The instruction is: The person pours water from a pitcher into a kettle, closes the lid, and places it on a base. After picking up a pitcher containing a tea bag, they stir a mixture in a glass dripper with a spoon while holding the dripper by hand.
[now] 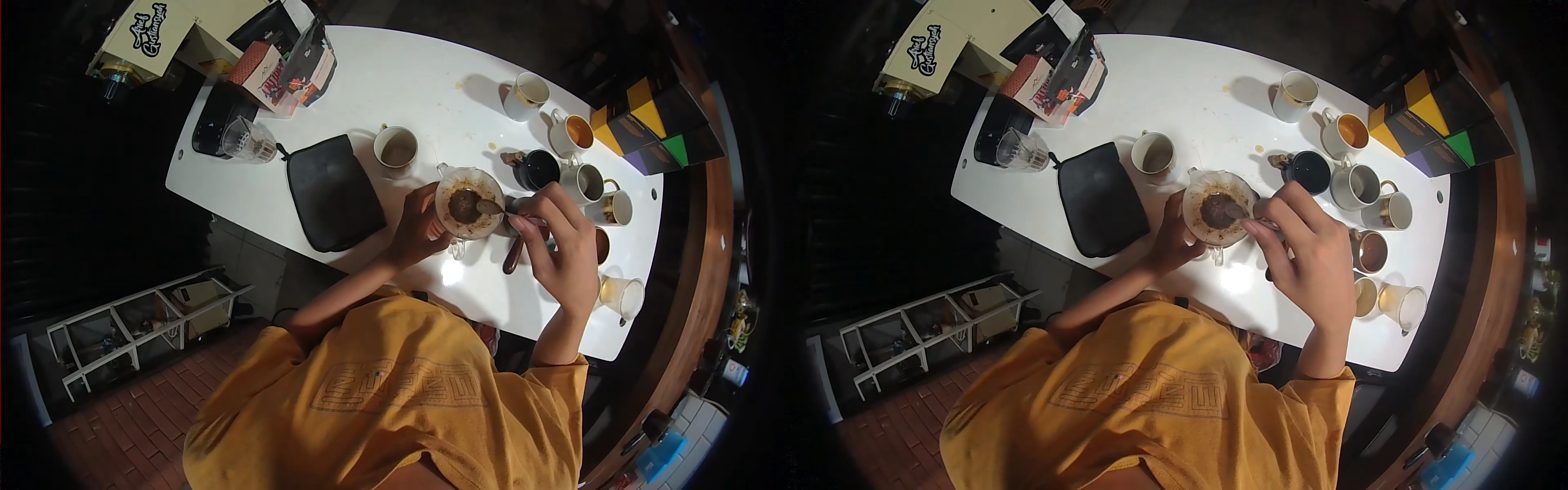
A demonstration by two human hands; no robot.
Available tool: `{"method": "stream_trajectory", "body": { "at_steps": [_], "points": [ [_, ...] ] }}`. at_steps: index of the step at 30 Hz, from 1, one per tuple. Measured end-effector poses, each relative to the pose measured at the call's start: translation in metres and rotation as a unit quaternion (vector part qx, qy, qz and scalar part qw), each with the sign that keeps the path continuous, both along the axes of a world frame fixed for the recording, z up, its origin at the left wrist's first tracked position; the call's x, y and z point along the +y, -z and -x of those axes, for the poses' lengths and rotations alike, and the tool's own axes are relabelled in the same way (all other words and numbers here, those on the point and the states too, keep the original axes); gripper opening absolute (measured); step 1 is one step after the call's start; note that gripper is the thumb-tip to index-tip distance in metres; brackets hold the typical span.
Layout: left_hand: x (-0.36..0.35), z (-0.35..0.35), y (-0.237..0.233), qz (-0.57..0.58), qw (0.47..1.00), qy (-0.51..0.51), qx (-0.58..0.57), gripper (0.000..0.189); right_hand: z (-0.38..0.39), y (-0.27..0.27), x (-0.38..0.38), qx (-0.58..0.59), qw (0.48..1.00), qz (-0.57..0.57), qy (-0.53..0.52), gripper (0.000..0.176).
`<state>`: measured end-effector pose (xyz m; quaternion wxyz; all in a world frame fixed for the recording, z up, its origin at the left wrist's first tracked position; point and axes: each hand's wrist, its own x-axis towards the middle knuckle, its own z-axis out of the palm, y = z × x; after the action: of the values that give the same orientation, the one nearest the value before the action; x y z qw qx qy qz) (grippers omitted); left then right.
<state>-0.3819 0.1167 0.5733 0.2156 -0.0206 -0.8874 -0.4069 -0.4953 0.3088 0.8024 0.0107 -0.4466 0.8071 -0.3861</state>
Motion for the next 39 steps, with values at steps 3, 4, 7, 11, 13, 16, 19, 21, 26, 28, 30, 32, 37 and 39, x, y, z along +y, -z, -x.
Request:
{"method": "stream_trajectory", "body": {
  "at_steps": [3, 4, 7, 11, 13, 16, 19, 21, 26, 28, 30, 32, 37, 39],
  "points": [
    [0.0, 0.0, 0.001, 0.0, 1.0, -0.002, -0.001, 0.071, 0.001, 0.005, -0.001, -0.039, 0.999, 0.01, -0.004, 0.014],
    [0.0, 0.001, 0.001, -0.002, 1.0, -0.002, 0.003, 0.071, 0.002, 0.009, -0.003, -0.039, 0.999, 0.009, -0.004, 0.014],
    [0.0, 0.001, 0.0, 0.006, 1.0, -0.006, 0.003, 0.071, 0.004, 0.022, -0.01, -0.055, 0.998, -0.01, -0.015, 0.014],
    [0.001, 0.001, 0.001, -0.036, 0.999, -0.004, 0.016, 0.07, -0.002, 0.021, -0.014, -0.051, 0.999, -0.007, 0.001, 0.013],
    [0.002, 0.001, 0.001, -0.03, 0.999, -0.005, 0.012, 0.07, -0.005, 0.019, -0.012, -0.049, 0.999, 0.009, 0.011, 0.014],
    [0.001, 0.002, 0.0, -0.004, 1.0, -0.01, 0.017, 0.07, -0.009, 0.022, -0.008, -0.042, 0.997, 0.038, 0.051, 0.014],
    [0.0, 0.002, 0.003, 0.009, 1.0, -0.01, 0.012, 0.072, -0.012, 0.046, -0.003, -0.026, 0.981, 0.138, 0.135, 0.012],
    [0.001, 0.002, 0.005, -0.006, 1.0, -0.013, 0.005, 0.072, -0.018, 0.059, -0.002, -0.073, 0.971, 0.152, 0.167, 0.012],
    [-0.001, 0.0, 0.002, -0.004, 1.0, -0.008, -0.028, 0.075, -0.028, 0.078, 0.011, -0.209, 0.935, 0.206, 0.199, 0.012],
    [-0.002, 0.001, 0.001, 0.004, 1.0, 0.002, -0.012, 0.075, -0.03, 0.073, 0.016, -0.237, 0.928, 0.216, 0.192, 0.012],
    [0.002, 0.0, 0.0, -0.035, 0.999, -0.001, -0.016, 0.074, -0.031, 0.07, 0.018, -0.262, 0.92, 0.227, 0.185, 0.011],
    [0.003, 0.001, -0.002, -0.074, 0.997, -0.004, -0.021, 0.073, -0.033, 0.068, 0.015, -0.282, 0.913, 0.244, 0.163, 0.012],
    [-0.002, 0.0, -0.003, -0.027, 0.999, 0.007, -0.032, 0.071, -0.04, 0.069, 0.007, -0.284, 0.911, 0.259, 0.151, 0.014],
    [-0.001, 0.001, -0.003, -0.03, 0.999, 0.003, -0.024, 0.07, -0.042, 0.067, 0.009, -0.272, 0.925, 0.228, 0.136, 0.013]
  ]
}}
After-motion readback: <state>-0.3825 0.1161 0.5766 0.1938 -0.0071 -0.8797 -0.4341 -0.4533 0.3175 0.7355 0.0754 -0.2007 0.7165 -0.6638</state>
